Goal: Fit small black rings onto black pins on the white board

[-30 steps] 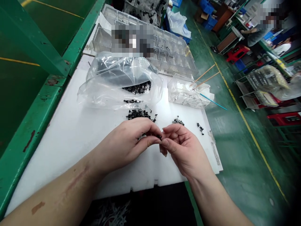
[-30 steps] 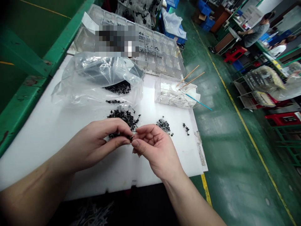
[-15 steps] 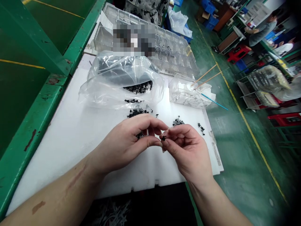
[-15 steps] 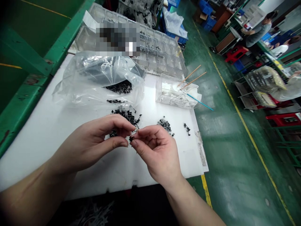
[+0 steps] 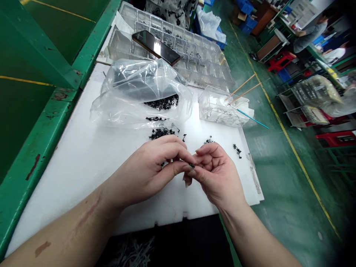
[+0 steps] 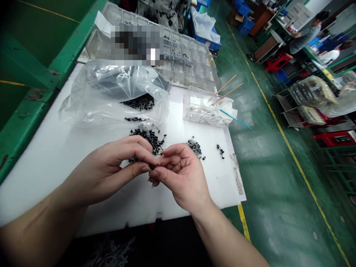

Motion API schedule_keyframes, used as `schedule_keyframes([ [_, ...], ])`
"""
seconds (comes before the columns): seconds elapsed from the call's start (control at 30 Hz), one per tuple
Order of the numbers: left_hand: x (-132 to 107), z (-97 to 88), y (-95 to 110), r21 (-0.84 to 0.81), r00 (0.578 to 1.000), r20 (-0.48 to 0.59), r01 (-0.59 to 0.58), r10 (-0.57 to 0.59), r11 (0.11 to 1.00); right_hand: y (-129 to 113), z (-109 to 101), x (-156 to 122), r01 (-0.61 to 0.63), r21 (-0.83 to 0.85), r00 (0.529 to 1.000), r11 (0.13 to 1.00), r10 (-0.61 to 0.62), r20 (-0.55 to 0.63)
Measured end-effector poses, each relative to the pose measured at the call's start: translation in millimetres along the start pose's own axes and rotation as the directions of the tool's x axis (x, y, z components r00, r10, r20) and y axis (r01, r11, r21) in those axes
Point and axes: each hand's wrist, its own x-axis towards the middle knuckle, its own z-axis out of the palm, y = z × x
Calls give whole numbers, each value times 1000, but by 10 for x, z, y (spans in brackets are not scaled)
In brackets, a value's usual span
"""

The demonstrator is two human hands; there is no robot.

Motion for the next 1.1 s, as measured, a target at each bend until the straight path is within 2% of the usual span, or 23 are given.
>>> schedule_keyframes([
  [0.17,-4,1,49,49,1000,-21,13,-12,999,-76,-27,22,26,-67,999,997,-24,26],
  [0.37,-29,41,47,13,997,-71,27,-26,1000,-288,-110,-48,190,-349,979,918,-203,0],
  [0.5,-11,56,53,52,997,-75,13,-9,999,-340,-77,-156,173,-338,983,925,-181,7],
  [0.67,9,71,69,30,997,-72,41,-39,999,-284,-21,-193,131,-315,990,940,-139,-2],
  [0.9,3,92,71,40,997,-56,48,-46,998,-256,-2,-173,120,-429,991,895,-137,-9],
  [1.03,-1,87,90,7,997,-60,48,-48,999,-370,-218,-136,180,-520,962,835,-260,-85],
  [1.1,-6,82,99,3,997,-59,56,-56,998,-459,-444,-49,203,-550,904,810,-371,-213],
])
